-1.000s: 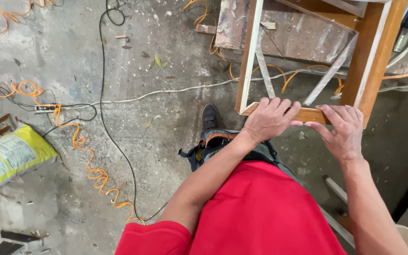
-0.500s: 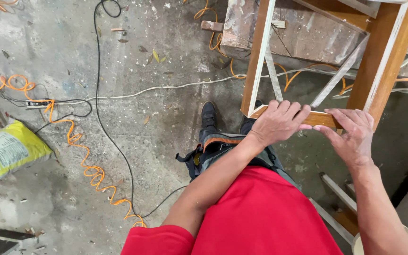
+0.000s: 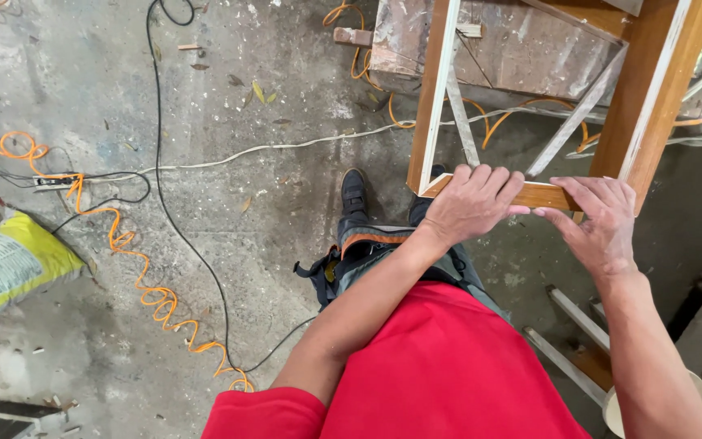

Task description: Assembling a wooden picture frame using a miter saw, glue, and a nail gun.

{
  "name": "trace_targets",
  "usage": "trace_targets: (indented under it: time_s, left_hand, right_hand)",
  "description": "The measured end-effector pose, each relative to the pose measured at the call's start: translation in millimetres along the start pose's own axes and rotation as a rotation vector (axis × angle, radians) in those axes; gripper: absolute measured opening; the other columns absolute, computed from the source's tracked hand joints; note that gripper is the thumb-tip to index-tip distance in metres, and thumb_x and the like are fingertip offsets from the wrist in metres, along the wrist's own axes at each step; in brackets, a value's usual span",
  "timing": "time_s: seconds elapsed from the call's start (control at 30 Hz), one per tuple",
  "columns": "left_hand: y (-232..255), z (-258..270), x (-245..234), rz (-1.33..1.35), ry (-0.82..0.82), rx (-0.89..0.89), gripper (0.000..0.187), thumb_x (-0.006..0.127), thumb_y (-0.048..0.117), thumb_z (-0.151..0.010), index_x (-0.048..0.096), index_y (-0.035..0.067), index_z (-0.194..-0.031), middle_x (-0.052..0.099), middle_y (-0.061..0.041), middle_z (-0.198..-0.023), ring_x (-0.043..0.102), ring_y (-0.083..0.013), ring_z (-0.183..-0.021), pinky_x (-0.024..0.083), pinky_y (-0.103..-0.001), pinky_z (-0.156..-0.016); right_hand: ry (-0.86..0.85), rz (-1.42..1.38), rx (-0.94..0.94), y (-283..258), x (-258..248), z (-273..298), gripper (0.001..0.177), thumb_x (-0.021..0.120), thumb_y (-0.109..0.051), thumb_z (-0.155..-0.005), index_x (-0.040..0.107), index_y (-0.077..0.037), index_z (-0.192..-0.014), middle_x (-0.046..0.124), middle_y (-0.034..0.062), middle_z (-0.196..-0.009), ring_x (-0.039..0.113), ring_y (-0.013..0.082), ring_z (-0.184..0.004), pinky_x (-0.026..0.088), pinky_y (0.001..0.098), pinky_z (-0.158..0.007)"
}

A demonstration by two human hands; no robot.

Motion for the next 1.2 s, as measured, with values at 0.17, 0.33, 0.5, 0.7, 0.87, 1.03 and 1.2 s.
trace_targets:
  time_s: [0.17,0.33,0.5,0.7,0.87,1.03,1.2]
  left_hand:
    - [0.3,0.3,-1.0,0.002,-0.002,-0.010,0.055,0.056,0.058,-0.099,0.061,0.008,-0.122,0.052,-0.002,-0.094,0.052,-0.0202,-0.086,0.040,-0.038,-0.076]
    - [1.2,1.7,2.3,0.002,0.003,-0.012,0.054,0.056,0.057,-0.099,0.061,0.008,-0.123,0.053,-0.002,-0.095,0.052,-0.0201,-0.088,0.041,-0.039,-0.079]
    - [1.8,1.8,2.3,0.004,-0.006,0.000,0.055,0.057,0.057,-0.099,0.061,0.008,-0.124,0.053,-0.002,-0.095,0.053,-0.0202,-0.088,0.041,-0.039,-0.079]
    - [1.7,0.8,-0.7,0.005,0.004,0.010,0.054,0.058,0.057,-0.099,0.061,0.009,-0.124,0.053,-0.002,-0.096,0.053,-0.0196,-0.089,0.041,-0.039,-0.080]
    - [2.6,-2.9,-6.4,0.014,-0.050,-0.014,0.055,0.060,0.057,-0.098,0.062,0.009,-0.125,0.055,-0.002,-0.097,0.054,-0.0200,-0.089,0.040,-0.038,-0.079]
    - [-2.8,-6.0,-15.8,0.080,-0.114,-0.104,0.060,0.064,0.055,-0.092,0.060,0.010,-0.132,0.057,-0.003,-0.101,0.055,-0.0218,-0.095,0.042,-0.040,-0.087]
    - [-0.9,-5.3,-19.9,0.037,-0.127,-0.023,0.069,0.066,0.049,-0.084,0.055,0.009,-0.139,0.059,-0.005,-0.108,0.057,-0.0220,-0.101,0.043,-0.042,-0.094]
  right_hand:
    - [-0.003,-0.002,0.006,2.3,1.2,0.8,0.043,0.083,-0.039,-0.089,0.073,-0.014,-0.122,0.071,0.0018,-0.111,0.063,0.0229,-0.107,0.042,0.0388,-0.103]
    - [0.006,0.001,-0.003,2.3,0.8,1.2,0.043,0.084,-0.039,-0.089,0.073,-0.014,-0.122,0.071,0.0015,-0.110,0.062,0.0228,-0.106,0.042,0.0386,-0.102]
    - [0.027,-0.010,-0.004,2.2,-0.4,1.0,0.043,0.085,-0.041,-0.088,0.075,-0.015,-0.121,0.071,0.0004,-0.110,0.062,0.0215,-0.104,0.042,0.0379,-0.102]
    - [0.043,0.000,-0.005,0.8,-1.3,0.3,0.044,0.085,-0.041,-0.086,0.075,-0.015,-0.120,0.072,-0.0002,-0.110,0.062,0.0215,-0.104,0.042,0.0379,-0.101]
    - [0.039,0.001,-0.021,-0.8,-2.9,-0.3,0.045,0.085,-0.041,-0.086,0.075,-0.015,-0.122,0.071,-0.0001,-0.110,0.062,0.0218,-0.104,0.043,0.0383,-0.101]
    - [0.044,0.011,-0.036,-0.7,-2.6,-0.8,0.047,0.084,-0.042,-0.086,0.075,-0.015,-0.124,0.071,0.0004,-0.110,0.062,0.0224,-0.104,0.043,0.0385,-0.102]
    - [0.088,-0.007,-0.044,-1.5,-6.1,-1.3,0.044,0.085,-0.043,-0.087,0.076,-0.014,-0.119,0.072,0.0008,-0.109,0.063,0.0220,-0.104,0.043,0.0387,-0.104]
Point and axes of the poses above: each hand's wrist, its own z-axis away from the middle knuckle, its own x-axis out of the palm, y = z × x, the point moved 10 cm from there along -z, towards the middle knuckle
